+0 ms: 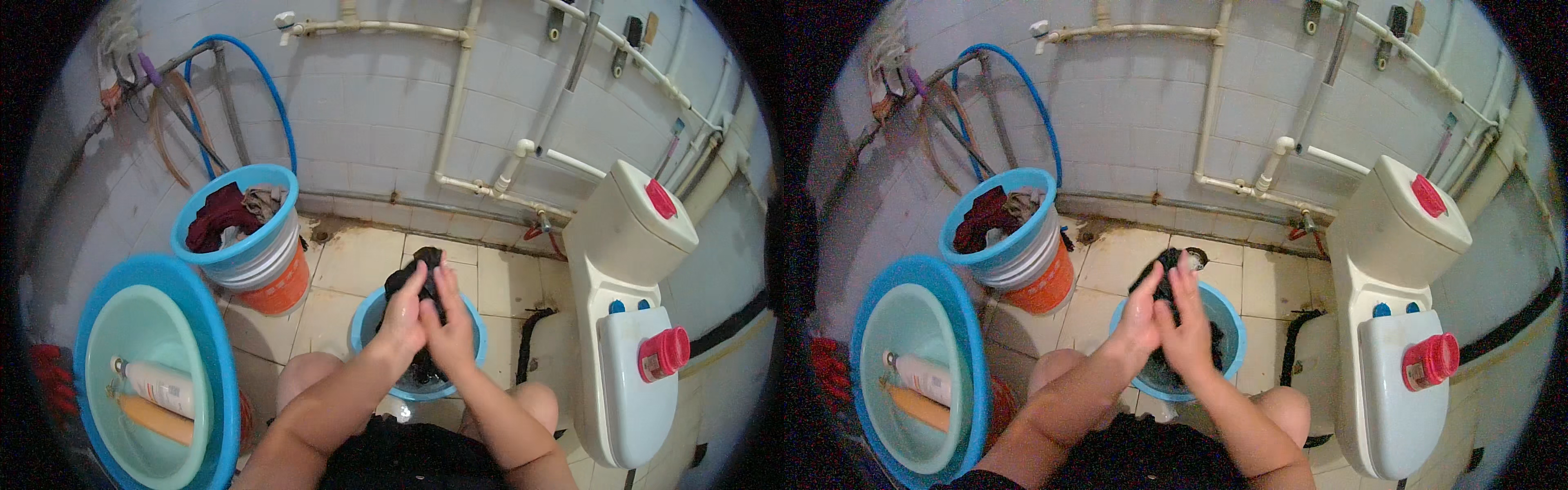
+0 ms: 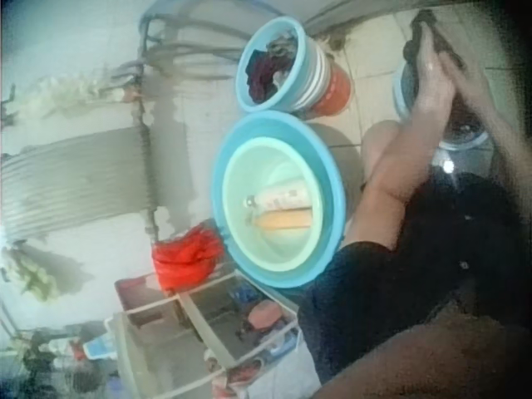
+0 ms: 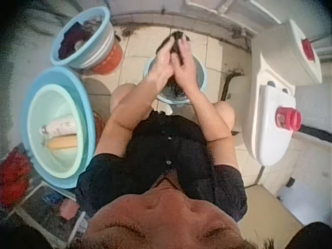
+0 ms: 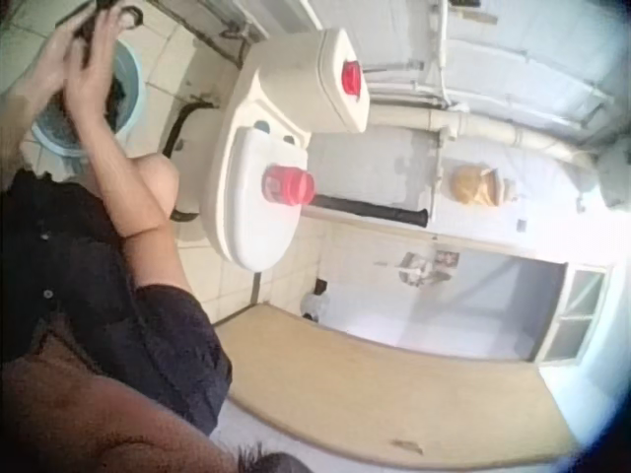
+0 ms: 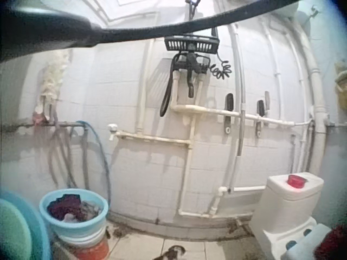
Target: The person is hand-washing clothes in a bathroom. They first wash a small light-colored cloth in a blue basin, then pick up a black garment, submerge it in the water, and scrub it by hand.
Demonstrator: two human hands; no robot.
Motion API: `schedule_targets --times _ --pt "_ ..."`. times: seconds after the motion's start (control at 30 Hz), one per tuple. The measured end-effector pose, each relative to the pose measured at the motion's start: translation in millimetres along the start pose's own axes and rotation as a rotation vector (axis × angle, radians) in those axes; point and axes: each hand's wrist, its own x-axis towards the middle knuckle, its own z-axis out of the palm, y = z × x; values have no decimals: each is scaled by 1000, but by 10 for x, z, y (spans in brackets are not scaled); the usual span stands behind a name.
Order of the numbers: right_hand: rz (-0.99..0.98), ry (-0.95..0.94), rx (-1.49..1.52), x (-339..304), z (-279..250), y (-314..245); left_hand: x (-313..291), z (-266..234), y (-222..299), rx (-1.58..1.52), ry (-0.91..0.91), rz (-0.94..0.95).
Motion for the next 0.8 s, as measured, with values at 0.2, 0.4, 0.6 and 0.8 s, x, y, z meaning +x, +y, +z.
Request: schedule_targets --times 0.2,0.4,0.6,0.8 --pt "39 92 -122 228 -174 318 -127 30 -379 16 62 -75" --pt "559 72 564 174 -130 90 -92 23 -181 68 59 -63" --pt "-72 -13 -69 72 -33 182 88 -206 -271 -21 -82 18" --pt "550 121 722 264 -364 392 -150 -3 -400 108 41 -98"
